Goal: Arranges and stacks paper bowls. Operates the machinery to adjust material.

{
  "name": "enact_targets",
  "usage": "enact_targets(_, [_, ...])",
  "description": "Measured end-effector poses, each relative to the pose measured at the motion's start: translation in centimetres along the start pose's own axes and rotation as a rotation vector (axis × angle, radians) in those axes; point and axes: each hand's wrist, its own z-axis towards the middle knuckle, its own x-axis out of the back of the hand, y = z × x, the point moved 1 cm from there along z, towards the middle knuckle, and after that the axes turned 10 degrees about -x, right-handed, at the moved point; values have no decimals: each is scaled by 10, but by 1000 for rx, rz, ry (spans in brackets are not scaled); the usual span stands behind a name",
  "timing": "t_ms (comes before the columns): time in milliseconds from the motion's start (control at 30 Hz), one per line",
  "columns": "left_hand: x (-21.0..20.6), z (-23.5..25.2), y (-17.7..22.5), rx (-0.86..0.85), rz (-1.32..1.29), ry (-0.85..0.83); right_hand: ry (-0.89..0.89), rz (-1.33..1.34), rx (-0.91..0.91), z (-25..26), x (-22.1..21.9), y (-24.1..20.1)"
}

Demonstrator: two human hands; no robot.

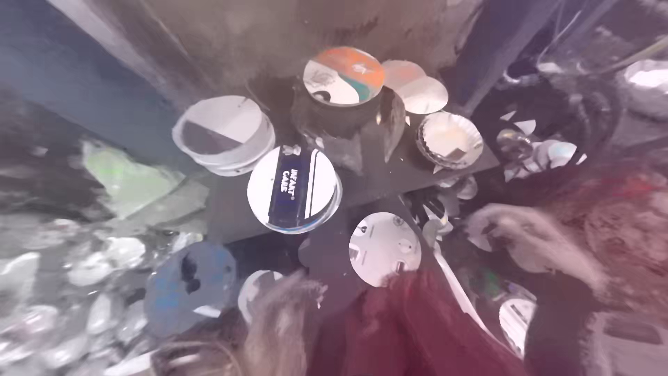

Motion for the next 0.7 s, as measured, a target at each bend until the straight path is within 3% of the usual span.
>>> enact_targets(67, [-17, -18, -38, 188, -74, -28, -72, 4, -398, 25, -68, 22])
enact_targets(100, [-22, -23, -52, 227, -65, -32, -100, -21, -487, 35, -93, 32])
enact_targets(233, [-26, -27, -64, 276, -3, -9, 61, -27, -379, 43, -137, 32])
enact_targets(333, [-19, -21, -58, 221, 0, 63, 126, 42, -123, 34, -145, -3])
enact_targets(433, [-5, -20, -55, 171, 13, 124, 313, -207, 434, 15, -161, -29])
enact_targets(500, [7, -24, -55, 158, 38, 149, 334, -384, 685, 11, -169, -26])
enact_targets(567, [14, -30, -54, 196, 65, 172, 205, -466, 628, 6, -174, -18])
enact_targets(667, [18, -40, -58, 268, 82, 194, -304, -460, 178, 3, -173, -9])
enact_targets(700, [19, -41, -59, 289, 101, 188, -291, -463, 159, 5, -171, -10])
